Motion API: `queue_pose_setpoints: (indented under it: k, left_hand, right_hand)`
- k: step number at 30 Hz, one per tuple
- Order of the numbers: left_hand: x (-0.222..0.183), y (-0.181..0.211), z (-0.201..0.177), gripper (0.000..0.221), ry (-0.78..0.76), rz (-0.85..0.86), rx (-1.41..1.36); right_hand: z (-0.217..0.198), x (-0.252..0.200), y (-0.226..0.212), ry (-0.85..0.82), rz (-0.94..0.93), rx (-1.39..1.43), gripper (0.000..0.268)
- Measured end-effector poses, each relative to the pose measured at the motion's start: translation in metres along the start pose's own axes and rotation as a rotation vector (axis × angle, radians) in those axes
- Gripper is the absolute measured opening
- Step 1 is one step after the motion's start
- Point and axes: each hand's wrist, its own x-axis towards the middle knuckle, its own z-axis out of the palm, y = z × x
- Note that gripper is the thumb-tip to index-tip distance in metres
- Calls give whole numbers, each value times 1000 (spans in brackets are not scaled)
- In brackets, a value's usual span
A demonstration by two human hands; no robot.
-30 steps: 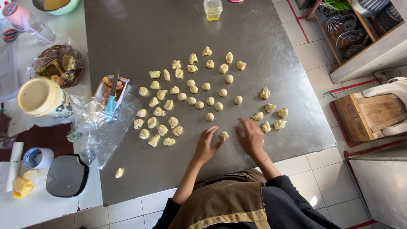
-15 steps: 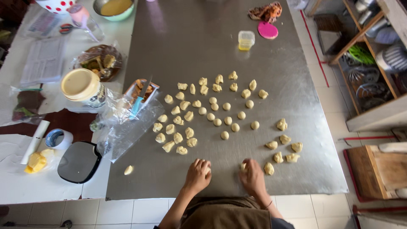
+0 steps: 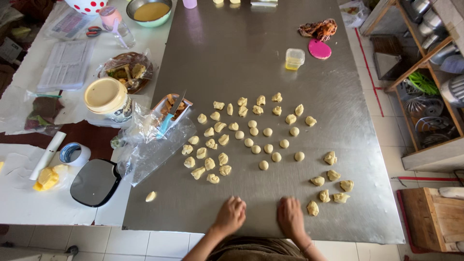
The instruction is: The person rolls small pieces of dough into balls and then lines them up in a row on a metal table.
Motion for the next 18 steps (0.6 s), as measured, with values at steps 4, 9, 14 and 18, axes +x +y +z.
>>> queue_pose_setpoints:
  k: [4,9,14,18]
  left_hand:
    - [53,-21,7,6,134,-111,28]
    - [17,13,39,14,264,120,-39]
    - [4,-31,0,17,23,-142,-24]
    - [69,-13,10,13,283,-58,-23]
  right_hand:
    - [2,72,-3,159,268,146,14]
    - [8,14,-52,192,144,433,13]
    - [-4,22,9,64,220,139,6]
    - [24,79,-24,294,266,272,10]
